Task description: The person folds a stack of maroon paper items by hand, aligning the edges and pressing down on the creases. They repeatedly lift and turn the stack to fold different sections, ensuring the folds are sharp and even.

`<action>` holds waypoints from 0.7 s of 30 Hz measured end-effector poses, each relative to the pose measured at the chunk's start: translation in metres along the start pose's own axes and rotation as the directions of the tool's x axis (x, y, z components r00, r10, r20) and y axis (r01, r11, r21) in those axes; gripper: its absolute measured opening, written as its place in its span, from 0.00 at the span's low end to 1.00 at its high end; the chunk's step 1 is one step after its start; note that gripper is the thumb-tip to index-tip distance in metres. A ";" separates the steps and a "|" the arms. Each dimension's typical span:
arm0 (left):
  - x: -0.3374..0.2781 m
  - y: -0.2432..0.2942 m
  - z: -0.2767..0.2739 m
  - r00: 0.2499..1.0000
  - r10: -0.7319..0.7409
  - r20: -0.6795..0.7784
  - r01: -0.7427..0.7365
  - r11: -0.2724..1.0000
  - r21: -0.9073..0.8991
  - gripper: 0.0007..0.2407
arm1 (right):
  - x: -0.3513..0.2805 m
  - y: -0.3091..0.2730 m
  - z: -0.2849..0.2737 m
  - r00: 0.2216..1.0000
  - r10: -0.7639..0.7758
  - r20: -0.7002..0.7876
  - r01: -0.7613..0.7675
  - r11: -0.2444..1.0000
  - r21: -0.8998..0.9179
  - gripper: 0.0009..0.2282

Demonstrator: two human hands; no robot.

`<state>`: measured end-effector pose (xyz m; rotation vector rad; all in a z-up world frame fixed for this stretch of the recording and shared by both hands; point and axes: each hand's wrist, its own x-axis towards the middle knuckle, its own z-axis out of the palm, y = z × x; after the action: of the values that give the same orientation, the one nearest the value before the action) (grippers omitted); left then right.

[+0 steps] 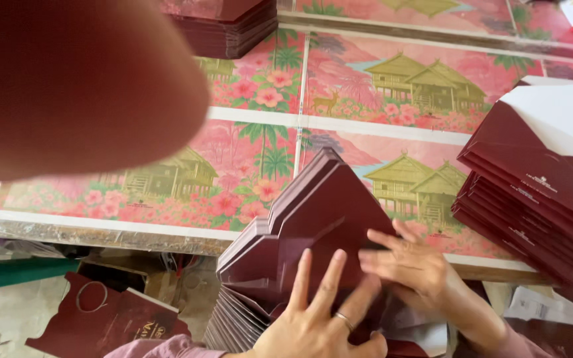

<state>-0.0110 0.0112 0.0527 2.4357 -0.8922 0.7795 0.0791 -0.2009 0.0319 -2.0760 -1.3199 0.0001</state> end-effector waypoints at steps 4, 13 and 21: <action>-0.020 0.001 0.013 0.997 0.049 0.062 -0.057 0.989 0.133 0.14 | 0.000 0.004 -0.018 0.997 0.035 -0.071 -0.013 0.956 0.293 0.26; -0.001 -0.004 -0.012 0.988 0.086 0.129 -0.054 0.970 -0.237 0.02 | 0.003 0.002 0.000 0.999 -0.027 -0.040 0.019 0.979 -0.202 0.13; -0.004 0.007 -0.020 0.927 0.050 0.371 0.028 0.979 -0.203 0.22 | -0.002 0.037 0.013 1.000 -0.028 0.009 0.029 0.941 -0.337 0.37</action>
<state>-0.0257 0.0196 0.0663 2.4319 -1.0656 0.2057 0.1040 -0.2058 0.0015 -2.3393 -1.4330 -0.2513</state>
